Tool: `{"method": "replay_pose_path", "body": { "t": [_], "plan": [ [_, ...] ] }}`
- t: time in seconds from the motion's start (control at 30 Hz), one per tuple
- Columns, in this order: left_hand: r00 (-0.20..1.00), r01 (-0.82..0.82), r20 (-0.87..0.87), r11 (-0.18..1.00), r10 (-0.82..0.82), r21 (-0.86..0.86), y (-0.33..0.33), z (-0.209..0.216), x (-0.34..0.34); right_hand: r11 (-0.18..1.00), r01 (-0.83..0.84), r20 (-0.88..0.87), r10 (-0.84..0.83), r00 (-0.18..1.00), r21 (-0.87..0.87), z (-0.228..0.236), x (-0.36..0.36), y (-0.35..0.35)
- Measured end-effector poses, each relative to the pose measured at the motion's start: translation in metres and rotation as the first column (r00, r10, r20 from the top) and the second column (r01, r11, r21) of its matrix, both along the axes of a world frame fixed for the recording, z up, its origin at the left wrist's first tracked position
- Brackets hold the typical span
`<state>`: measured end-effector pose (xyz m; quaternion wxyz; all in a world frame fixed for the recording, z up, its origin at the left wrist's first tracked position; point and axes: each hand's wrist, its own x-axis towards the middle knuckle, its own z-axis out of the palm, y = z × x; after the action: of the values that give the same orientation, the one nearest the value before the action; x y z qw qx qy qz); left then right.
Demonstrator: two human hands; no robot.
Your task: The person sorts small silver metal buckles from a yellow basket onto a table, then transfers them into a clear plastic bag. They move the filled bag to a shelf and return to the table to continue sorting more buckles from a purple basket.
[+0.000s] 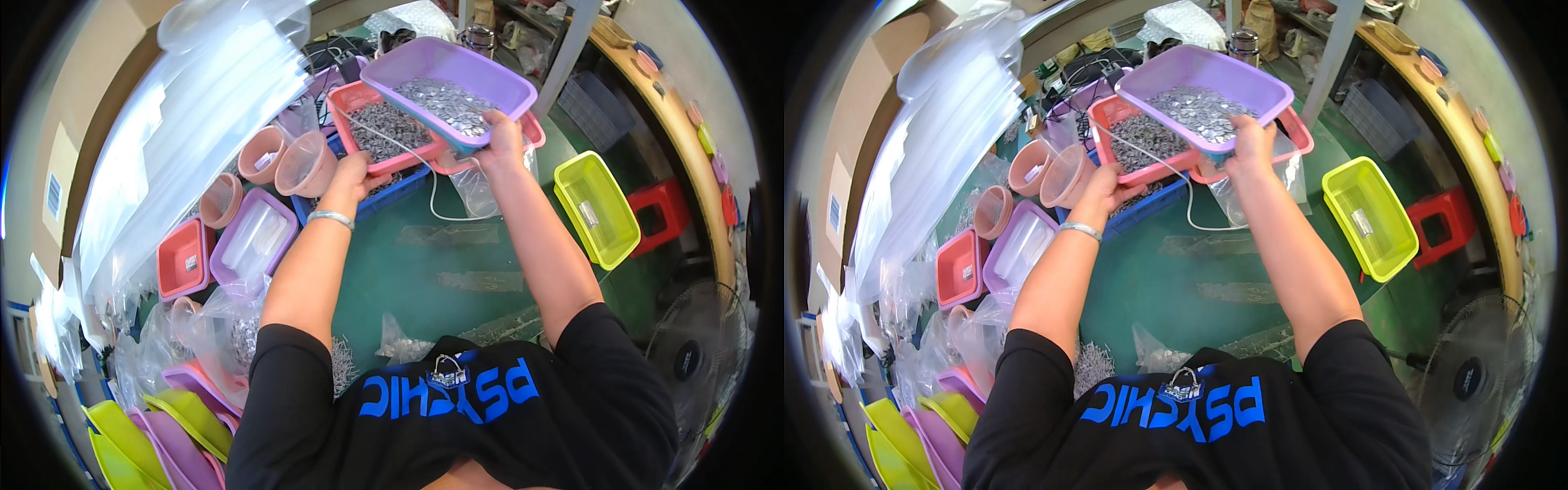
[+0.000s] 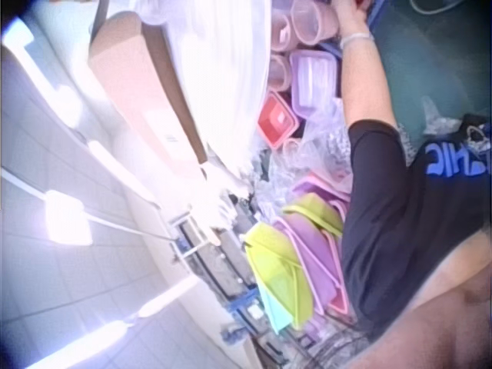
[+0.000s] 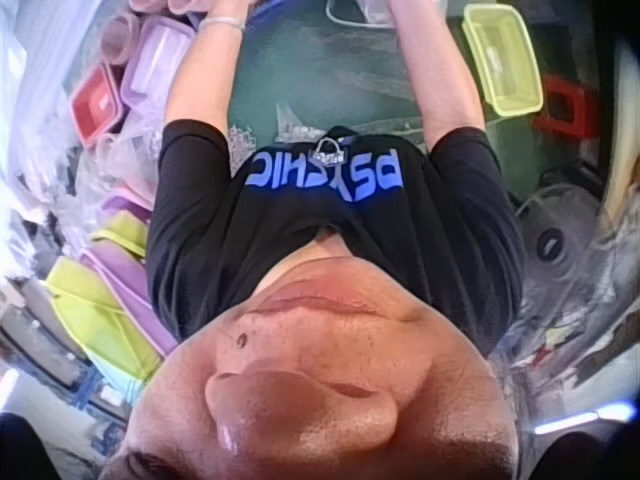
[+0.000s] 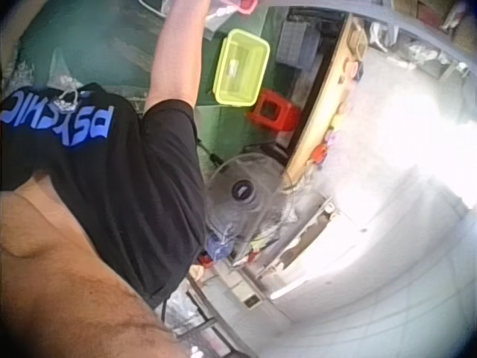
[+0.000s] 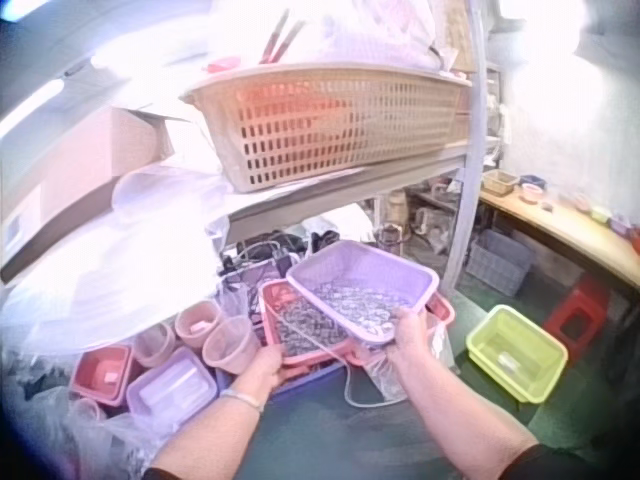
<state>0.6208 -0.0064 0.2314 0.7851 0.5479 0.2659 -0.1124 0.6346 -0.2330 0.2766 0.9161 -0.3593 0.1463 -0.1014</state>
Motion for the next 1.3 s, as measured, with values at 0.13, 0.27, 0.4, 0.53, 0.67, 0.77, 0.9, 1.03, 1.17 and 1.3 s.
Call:
{"method": "replay_pose_path", "body": {
  "t": [0.13,0.27,0.4,0.53,0.67,0.77,0.9,1.03,1.17,1.3],
  "plan": [
    [0.995,0.058,0.085,0.997,-0.053,-0.059,0.009,0.018,-0.013,0.996,0.094,-0.043,-0.093,0.995,0.013,0.002,-0.016,-0.045],
    [0.994,0.084,0.087,0.98,-0.07,-0.179,0.017,0.027,-0.009,0.938,0.315,0.112,-0.301,0.947,-0.143,0.003,-0.031,-0.074],
    [0.988,0.076,0.153,0.954,-0.032,-0.291,0.01,0.062,-0.014,0.886,0.367,0.097,-0.354,0.93,-0.285,-0.001,-0.04,-0.076],
    [0.975,0.102,0.219,0.927,-0.022,-0.361,0.016,0.066,-0.006,0.938,0.24,-0.015,-0.252,0.968,-0.25,-0.012,-0.035,-0.048],
    [0.968,0.141,0.243,0.935,-0.061,-0.325,0.013,0.081,-0.013,0.982,0.108,-0.12,-0.128,0.985,-0.157,-0.017,-0.026,0.003],
    [0.961,0.156,0.268,0.94,-0.073,-0.304,0.007,0.085,-0.015,0.994,0.064,-0.153,-0.078,0.985,-0.094,-0.035,-0.009,0.04],
    [0.965,0.108,0.258,0.964,-0.042,-0.244,0.009,0.081,-0.011,0.995,-0.032,-0.267,0.057,0.962,0.099,-0.05,-0.007,0.084],
    [0.975,0.058,0.22,0.989,-0.028,-0.134,0.008,0.079,-0.016,0.976,-0.107,-0.158,0.138,0.978,0.187,-0.071,-0.025,0.115],
    [0.98,-0.003,0.195,0.992,0.028,-0.125,0.012,0.073,-0.008,0.926,-0.344,-0.205,0.371,0.906,0.156,-0.052,-0.039,0.108],
    [0.991,0.022,0.134,0.994,-0.007,-0.109,-0.002,0.079,-0.004,0.852,-0.505,-0.206,0.523,0.827,0.137,-0.052,-0.033,0.098]
  ]
}}
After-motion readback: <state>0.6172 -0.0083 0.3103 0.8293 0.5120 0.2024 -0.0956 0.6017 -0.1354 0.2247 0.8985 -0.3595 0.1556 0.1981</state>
